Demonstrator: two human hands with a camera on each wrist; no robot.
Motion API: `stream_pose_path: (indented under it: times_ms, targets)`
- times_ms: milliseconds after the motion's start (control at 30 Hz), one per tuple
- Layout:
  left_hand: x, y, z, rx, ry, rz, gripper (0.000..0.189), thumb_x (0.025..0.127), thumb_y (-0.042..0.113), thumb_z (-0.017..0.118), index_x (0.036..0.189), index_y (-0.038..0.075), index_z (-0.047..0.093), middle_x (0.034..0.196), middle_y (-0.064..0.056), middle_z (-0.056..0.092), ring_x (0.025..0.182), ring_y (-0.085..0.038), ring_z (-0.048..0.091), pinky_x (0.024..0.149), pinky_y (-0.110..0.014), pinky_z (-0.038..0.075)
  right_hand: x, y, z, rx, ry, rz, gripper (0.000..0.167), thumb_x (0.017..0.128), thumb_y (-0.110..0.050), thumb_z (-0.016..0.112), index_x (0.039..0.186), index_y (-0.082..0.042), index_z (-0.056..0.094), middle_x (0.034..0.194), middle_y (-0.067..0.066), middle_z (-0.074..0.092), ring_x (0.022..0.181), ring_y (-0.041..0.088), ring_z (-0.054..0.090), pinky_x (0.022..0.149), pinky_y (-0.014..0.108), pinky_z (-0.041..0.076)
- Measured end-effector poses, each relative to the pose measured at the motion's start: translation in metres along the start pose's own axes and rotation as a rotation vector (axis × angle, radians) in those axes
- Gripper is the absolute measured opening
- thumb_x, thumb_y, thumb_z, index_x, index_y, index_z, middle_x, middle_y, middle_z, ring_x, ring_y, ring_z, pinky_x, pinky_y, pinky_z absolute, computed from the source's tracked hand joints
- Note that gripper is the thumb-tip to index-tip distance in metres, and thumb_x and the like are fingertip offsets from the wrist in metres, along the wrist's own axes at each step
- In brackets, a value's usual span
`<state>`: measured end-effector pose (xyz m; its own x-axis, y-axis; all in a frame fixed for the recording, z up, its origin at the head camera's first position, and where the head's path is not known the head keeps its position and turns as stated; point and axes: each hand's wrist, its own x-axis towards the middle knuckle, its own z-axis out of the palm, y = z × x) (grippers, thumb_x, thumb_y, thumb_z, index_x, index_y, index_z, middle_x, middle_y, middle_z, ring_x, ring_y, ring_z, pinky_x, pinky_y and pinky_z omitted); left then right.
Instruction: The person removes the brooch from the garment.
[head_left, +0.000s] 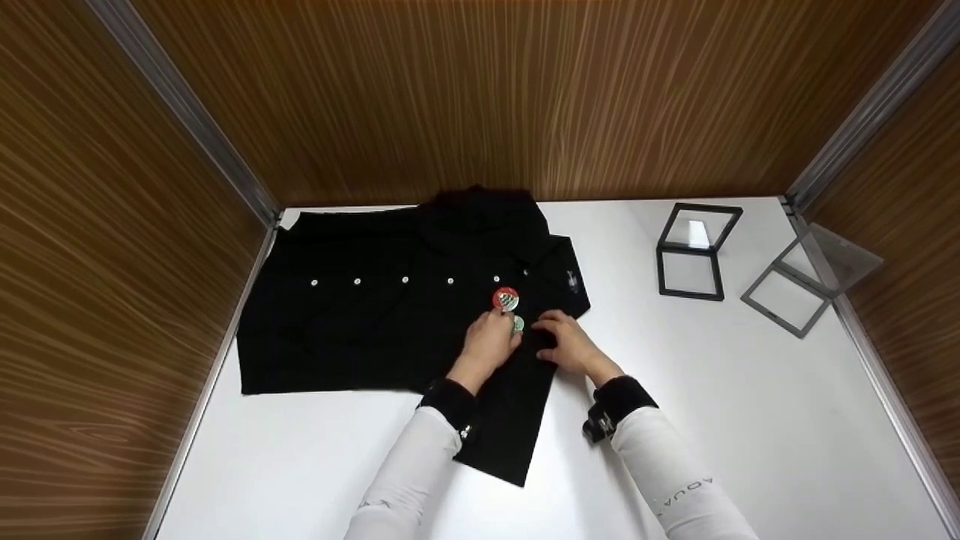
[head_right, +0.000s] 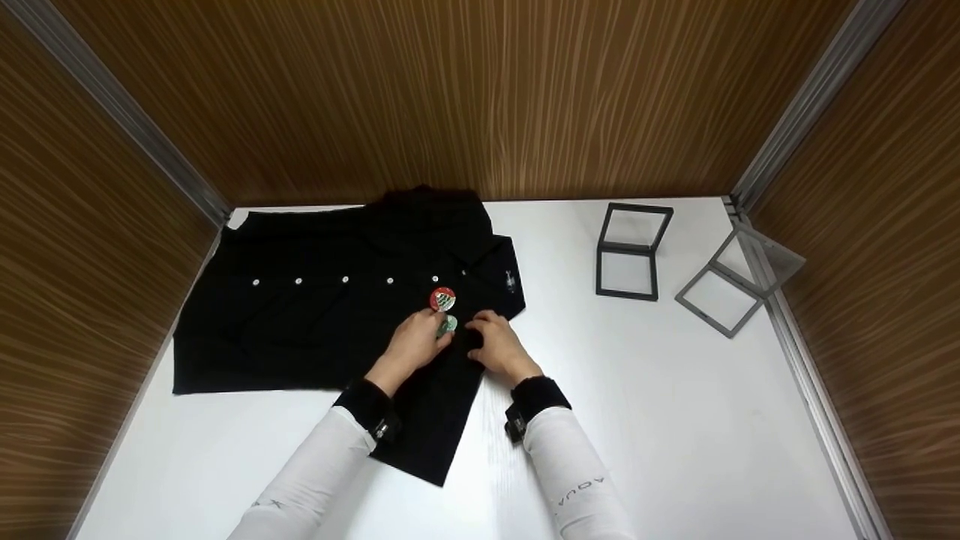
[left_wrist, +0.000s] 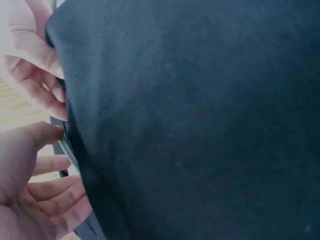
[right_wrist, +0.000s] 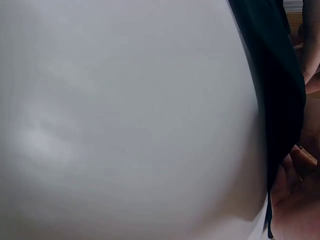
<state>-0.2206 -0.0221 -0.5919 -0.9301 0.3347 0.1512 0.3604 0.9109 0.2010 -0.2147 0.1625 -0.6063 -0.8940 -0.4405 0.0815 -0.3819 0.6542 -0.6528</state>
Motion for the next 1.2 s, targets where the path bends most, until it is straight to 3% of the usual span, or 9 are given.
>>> stream_pose_path:
  times_ms: [133,267,367,500,733,1033,1200]
  targets:
    - [0.000,-0.001,-0.004,-0.063,-0.005,-0.002,0.019,0.086,0.023,0.070,0.093,0.006,0.068,0.088,-0.012,0.068,0.081,-0.030,0.067,0.069,-0.042,0.054,-0.001,0.000,0.000,0.003,-0.001,-0.007,0.049,0.075,-0.002,0.080,0.120,0.009,0.063,0.126,0.024,0.052,0.120,0.044,0.046,0.105,0.053,0.034]
    - [0.001,-0.002,-0.009,-0.122,-0.036,0.007,0.031,0.088,0.018,0.064,0.117,0.007,0.067,0.098,-0.015,0.071,0.088,-0.031,0.068,0.076,-0.042,0.054,0.000,0.000,0.000,-0.009,0.002,-0.013,0.050,0.075,-0.003,0.080,0.120,0.008,0.063,0.126,0.024,0.052,0.119,0.044,0.047,0.104,0.053,0.035]
    - [0.002,-0.002,-0.011,-0.152,-0.060,0.015,0.038,0.090,0.016,0.062,0.127,0.011,0.064,0.108,-0.014,0.071,0.093,-0.031,0.068,0.080,-0.042,0.053,0.000,0.000,0.000,-0.012,0.005,-0.013,0.049,0.074,-0.003,0.081,0.119,0.008,0.063,0.125,0.023,0.052,0.118,0.044,0.047,0.104,0.053,0.035]
    - [0.005,-0.004,-0.009,-0.184,-0.045,-0.009,0.025,0.093,0.018,0.061,0.116,0.011,0.069,0.105,-0.011,0.071,0.091,-0.030,0.069,0.077,-0.043,0.054,0.000,0.000,0.001,-0.008,0.005,-0.007,0.049,0.075,-0.003,0.081,0.119,0.008,0.064,0.125,0.023,0.052,0.119,0.043,0.047,0.105,0.053,0.035]
    - [0.006,-0.007,-0.009,-0.310,0.018,-0.111,0.020,0.094,0.016,0.061,0.110,0.007,0.068,0.099,-0.014,0.071,0.087,-0.034,0.069,0.073,-0.046,0.054,-0.001,-0.001,0.000,-0.006,-0.001,0.000,0.050,0.075,-0.003,0.080,0.121,0.007,0.063,0.127,0.023,0.052,0.120,0.044,0.046,0.105,0.054,0.034]
    - [0.009,-0.021,-0.010,-0.710,0.003,-0.344,0.022,0.090,0.007,0.064,0.109,-0.001,0.069,0.082,-0.006,0.070,0.072,-0.016,0.065,0.068,-0.029,0.054,-0.002,-0.007,0.000,-0.079,-0.018,-0.014,0.045,0.080,-0.005,0.077,0.122,0.006,0.063,0.128,0.021,0.052,0.120,0.041,0.048,0.105,0.050,0.037]
    - [0.008,-0.026,-0.009,-0.849,-0.015,-0.421,0.019,0.090,0.005,0.064,0.107,-0.003,0.069,0.080,-0.006,0.068,0.068,-0.019,0.067,0.062,-0.025,0.054,-0.002,-0.013,0.000,-0.095,-0.024,-0.015,0.042,0.082,-0.003,0.075,0.122,0.005,0.063,0.129,0.020,0.052,0.120,0.039,0.049,0.105,0.049,0.037]
